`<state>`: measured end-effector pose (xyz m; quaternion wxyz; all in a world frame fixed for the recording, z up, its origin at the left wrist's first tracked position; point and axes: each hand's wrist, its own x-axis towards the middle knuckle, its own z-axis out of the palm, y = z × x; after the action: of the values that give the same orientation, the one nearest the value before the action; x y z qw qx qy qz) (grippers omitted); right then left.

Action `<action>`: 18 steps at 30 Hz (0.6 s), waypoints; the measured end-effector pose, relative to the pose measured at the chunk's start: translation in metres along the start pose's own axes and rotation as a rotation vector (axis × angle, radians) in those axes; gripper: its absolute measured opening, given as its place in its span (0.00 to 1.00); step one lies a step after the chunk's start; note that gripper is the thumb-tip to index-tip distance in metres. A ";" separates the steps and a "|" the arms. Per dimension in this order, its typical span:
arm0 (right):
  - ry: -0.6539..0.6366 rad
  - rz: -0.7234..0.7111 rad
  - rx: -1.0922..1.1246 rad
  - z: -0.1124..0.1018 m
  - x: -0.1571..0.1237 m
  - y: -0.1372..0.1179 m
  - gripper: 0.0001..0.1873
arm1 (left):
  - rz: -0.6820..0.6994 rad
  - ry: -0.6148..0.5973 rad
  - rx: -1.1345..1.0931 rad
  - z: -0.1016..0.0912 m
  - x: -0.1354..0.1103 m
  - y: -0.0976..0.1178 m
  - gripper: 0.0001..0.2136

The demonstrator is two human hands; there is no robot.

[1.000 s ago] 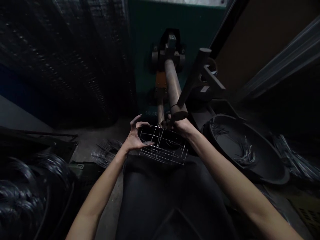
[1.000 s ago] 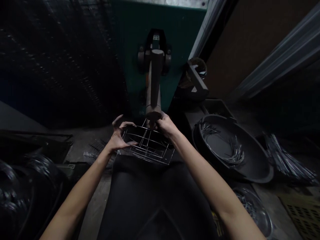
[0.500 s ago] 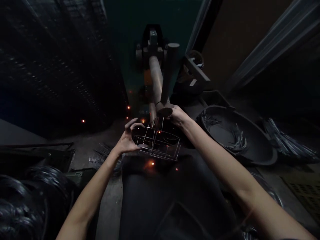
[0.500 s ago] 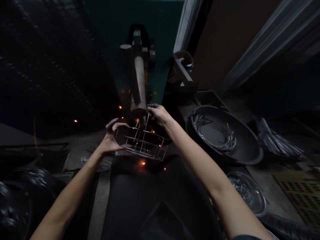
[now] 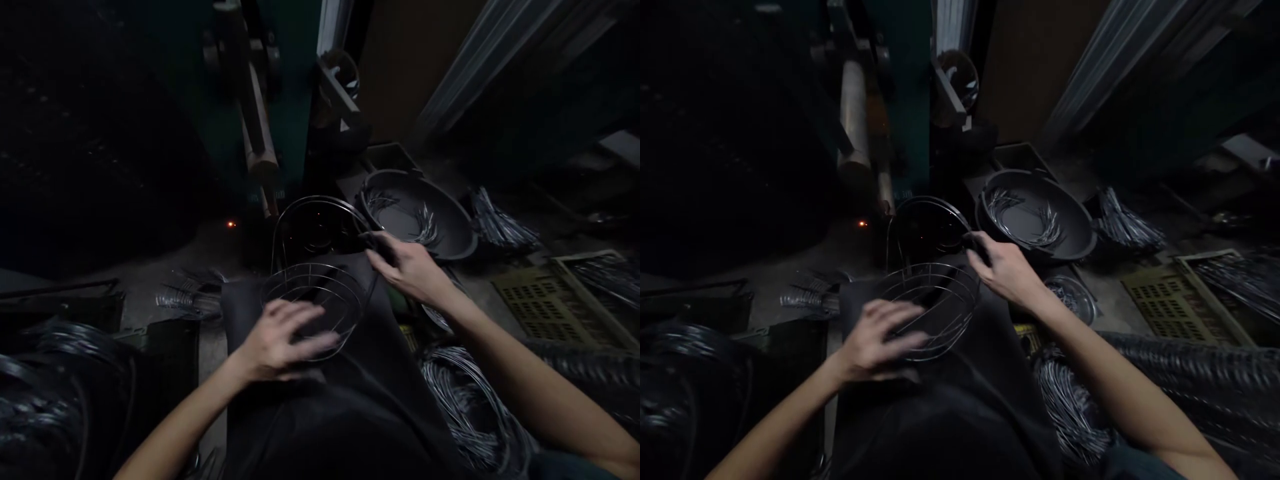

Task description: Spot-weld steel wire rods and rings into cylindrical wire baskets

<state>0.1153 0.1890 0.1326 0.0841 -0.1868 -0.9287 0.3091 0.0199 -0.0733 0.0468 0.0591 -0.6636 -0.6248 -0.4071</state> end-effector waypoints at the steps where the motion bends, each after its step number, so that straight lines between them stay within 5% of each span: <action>1: -0.003 -0.029 -0.027 -0.009 -0.012 0.005 0.15 | -0.112 0.153 -0.030 -0.009 0.003 -0.006 0.32; 4: -0.030 -0.092 -0.043 -0.023 -0.029 0.018 0.14 | -0.517 0.412 -0.153 -0.029 0.008 -0.033 0.38; 7: -0.051 -0.144 -0.020 -0.010 -0.015 0.025 0.12 | -0.749 0.282 -0.489 -0.034 0.004 -0.035 0.25; 10: -0.048 -0.170 0.066 0.029 0.027 0.022 0.11 | -0.842 0.302 -0.925 -0.028 0.005 0.000 0.14; 14: -0.140 -0.085 0.179 0.089 0.090 0.009 0.06 | -0.901 0.370 -1.296 -0.002 0.040 0.046 0.14; 18: -0.141 0.050 0.126 0.101 0.094 0.012 0.05 | -1.016 0.453 -1.320 0.039 0.085 0.024 0.18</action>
<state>0.0049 0.1803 0.0489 0.0224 -0.1822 -0.9062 0.3810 0.0496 0.0107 0.0840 -0.4047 -0.1049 -0.4545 -0.7865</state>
